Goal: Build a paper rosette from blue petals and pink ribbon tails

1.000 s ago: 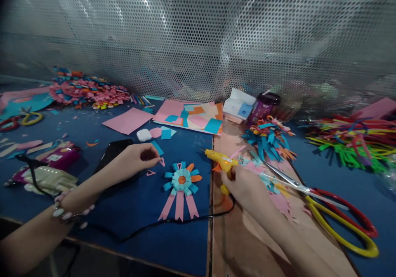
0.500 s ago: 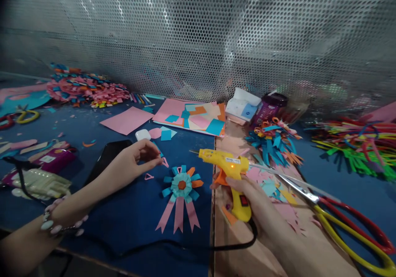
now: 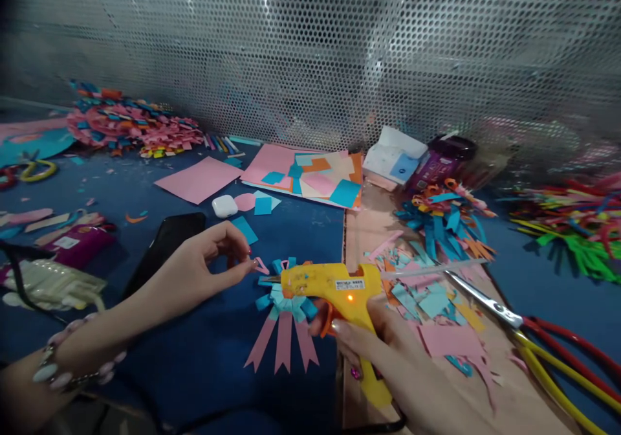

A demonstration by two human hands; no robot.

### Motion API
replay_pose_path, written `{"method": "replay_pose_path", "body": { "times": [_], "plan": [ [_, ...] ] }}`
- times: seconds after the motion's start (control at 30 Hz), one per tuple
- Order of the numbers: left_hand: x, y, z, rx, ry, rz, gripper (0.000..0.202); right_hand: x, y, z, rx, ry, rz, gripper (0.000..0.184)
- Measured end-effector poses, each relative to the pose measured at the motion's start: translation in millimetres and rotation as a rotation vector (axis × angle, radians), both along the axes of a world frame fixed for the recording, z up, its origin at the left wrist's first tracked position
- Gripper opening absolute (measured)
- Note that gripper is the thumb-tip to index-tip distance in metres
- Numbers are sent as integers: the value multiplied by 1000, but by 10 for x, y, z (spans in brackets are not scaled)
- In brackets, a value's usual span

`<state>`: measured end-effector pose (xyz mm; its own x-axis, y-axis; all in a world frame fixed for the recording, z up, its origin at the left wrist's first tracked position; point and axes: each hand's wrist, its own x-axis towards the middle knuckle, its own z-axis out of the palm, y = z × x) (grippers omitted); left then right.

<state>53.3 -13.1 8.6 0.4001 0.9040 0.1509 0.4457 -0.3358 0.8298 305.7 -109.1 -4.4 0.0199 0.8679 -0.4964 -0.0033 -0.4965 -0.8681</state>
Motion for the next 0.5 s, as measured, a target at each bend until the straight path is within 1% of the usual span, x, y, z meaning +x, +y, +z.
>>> {"method": "replay_pose_path", "body": {
  "times": [0.07,0.13,0.27,0.4,0.43,0.5],
  "plan": [
    [0,-1,3,-5,2,-3,12,0,29,-27,55,6,35,40],
    [-2,-4,6,-12,-4,-11,11,-1,45,-49,73,-42,24,40],
    [-3,-15,1,-25,0,-22,13,-13,50,-62,56,-230,-2,45],
    [-4,-16,-10,-31,5,-40,13,-40,54,-31,36,-452,-37,48],
    [-3,-14,-12,-33,7,-46,13,-50,55,-17,38,-506,-41,48],
    [0,-7,-15,-37,11,-52,13,-72,59,16,94,-591,-46,47]
  ]
}}
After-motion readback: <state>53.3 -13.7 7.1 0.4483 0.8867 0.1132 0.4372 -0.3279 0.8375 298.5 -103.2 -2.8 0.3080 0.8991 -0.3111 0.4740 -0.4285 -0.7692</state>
